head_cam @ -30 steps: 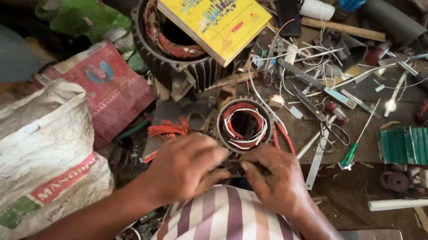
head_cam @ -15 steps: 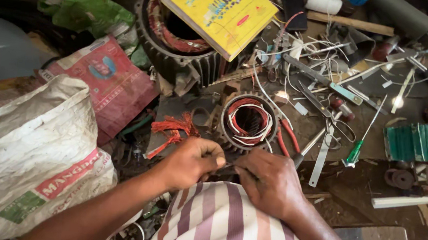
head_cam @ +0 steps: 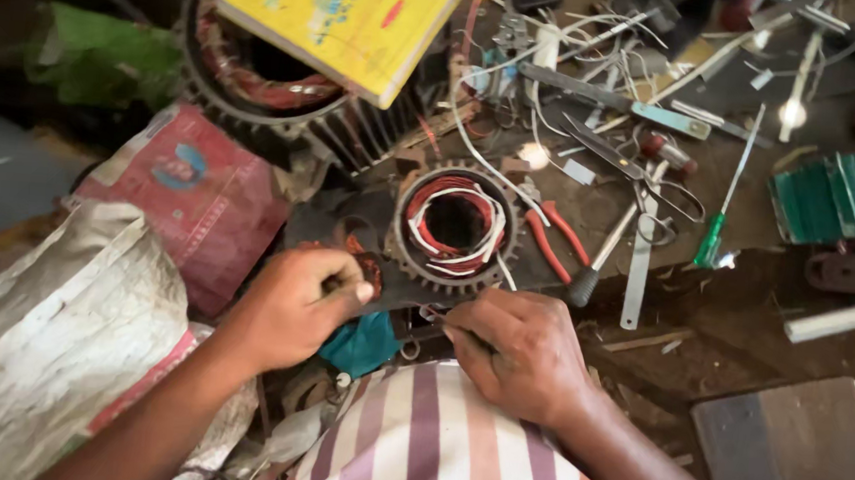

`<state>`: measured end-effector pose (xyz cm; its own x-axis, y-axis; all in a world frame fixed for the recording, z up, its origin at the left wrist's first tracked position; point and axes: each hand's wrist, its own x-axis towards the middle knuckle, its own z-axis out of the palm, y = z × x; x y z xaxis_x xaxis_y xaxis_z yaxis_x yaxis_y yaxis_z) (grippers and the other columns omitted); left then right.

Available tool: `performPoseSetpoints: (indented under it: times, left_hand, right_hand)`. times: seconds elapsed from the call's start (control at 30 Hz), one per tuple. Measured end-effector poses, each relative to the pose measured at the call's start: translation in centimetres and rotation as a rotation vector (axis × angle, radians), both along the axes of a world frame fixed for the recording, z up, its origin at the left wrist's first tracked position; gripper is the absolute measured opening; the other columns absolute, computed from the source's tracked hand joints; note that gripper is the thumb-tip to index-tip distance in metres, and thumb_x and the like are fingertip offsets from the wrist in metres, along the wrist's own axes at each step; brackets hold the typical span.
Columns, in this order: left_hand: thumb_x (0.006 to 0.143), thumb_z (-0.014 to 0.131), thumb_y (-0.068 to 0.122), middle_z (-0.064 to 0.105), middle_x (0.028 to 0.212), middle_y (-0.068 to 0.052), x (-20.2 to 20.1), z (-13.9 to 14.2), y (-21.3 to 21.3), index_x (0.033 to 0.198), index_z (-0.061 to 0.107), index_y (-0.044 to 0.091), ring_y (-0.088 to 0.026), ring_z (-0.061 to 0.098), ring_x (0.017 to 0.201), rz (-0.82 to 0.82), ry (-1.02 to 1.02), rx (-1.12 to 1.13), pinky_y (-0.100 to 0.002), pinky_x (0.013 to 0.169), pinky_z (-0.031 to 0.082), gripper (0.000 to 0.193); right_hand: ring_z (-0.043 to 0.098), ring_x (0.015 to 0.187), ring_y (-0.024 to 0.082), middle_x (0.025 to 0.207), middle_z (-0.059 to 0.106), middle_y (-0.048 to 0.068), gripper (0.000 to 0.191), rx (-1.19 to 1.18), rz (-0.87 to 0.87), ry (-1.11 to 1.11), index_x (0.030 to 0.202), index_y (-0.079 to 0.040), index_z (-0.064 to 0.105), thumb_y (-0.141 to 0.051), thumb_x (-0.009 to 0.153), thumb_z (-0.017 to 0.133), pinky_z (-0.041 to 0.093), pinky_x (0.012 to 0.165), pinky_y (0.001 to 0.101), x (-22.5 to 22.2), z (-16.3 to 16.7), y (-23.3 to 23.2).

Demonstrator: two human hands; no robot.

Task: The person winds insulated copper wire by hand into the slots of an electric motor stator on a cluttered workbench, pressing and routing the wire turns around the stator core and occasionally using pliers to cut or position the wire.

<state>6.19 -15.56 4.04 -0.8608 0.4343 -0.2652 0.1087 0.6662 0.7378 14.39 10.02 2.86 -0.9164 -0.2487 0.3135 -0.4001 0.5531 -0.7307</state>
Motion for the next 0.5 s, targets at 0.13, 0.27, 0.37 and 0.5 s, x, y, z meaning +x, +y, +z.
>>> performPoseSetpoints:
  times: [0.13, 0.27, 0.37, 0.5]
  left_hand:
    - [0.095, 0.068, 0.037, 0.067, 0.071, -0.006, 2.3, -1.8, 1.4, 0.087, 0.075, 0.0, -0.01, 0.057, 0.067, 0.103, -0.207, 0.197, -0.033, 0.061, 0.05, 0.039]
    - [0.102, 0.062, 0.035, 0.074, 0.092, -0.003, 4.8, -4.0, 4.0, 0.111, 0.074, -0.004, -0.008, 0.062, 0.082, 0.042, -0.118, 0.568, -0.028, 0.069, 0.049, 0.041]
    - [0.096, 0.062, 0.032, 0.073, 0.082, -0.004, 5.6, -4.8, 4.7, 0.109, 0.08, -0.001, -0.009, 0.059, 0.067, 0.318, -0.372, 0.574, -0.026, 0.059, 0.046, 0.04]
    - [0.098, 0.059, 0.027, 0.074, 0.088, -0.008, 5.2, -5.5, 3.7, 0.112, 0.074, -0.003, -0.015, 0.062, 0.071, 0.539, -0.492, 0.859, -0.029, 0.062, 0.048, 0.036]
  right_hand:
    - [0.071, 0.069, 0.027, 0.08, 0.069, 0.007, 0.009, -0.121, -0.088, -0.04, 0.09, -0.008, 0.069, -0.01, 0.085, 0.076, 0.055, 0.06, 0.0377, 0.2, -0.2, 0.4]
    - [0.07, 0.071, 0.028, 0.078, 0.068, 0.008, 0.013, -0.105, -0.055, -0.011, 0.092, -0.009, 0.072, -0.012, 0.083, 0.08, 0.055, 0.062, 0.039, 0.2, 0.6, 0.1]
    - [0.069, 0.078, 0.029, 0.084, 0.068, 0.01, 0.02, -0.073, -0.012, 0.016, 0.099, -0.008, 0.073, -0.013, 0.082, 0.082, 0.055, 0.066, 0.0395, 0.3, 1.2, 1.1]
    - [0.073, 0.084, 0.026, 0.093, 0.07, 0.01, 0.023, -0.196, -0.121, -0.09, 0.103, -0.006, 0.07, -0.016, 0.084, 0.078, 0.06, 0.073, 0.0361, 0.0, 0.3, 4.8]
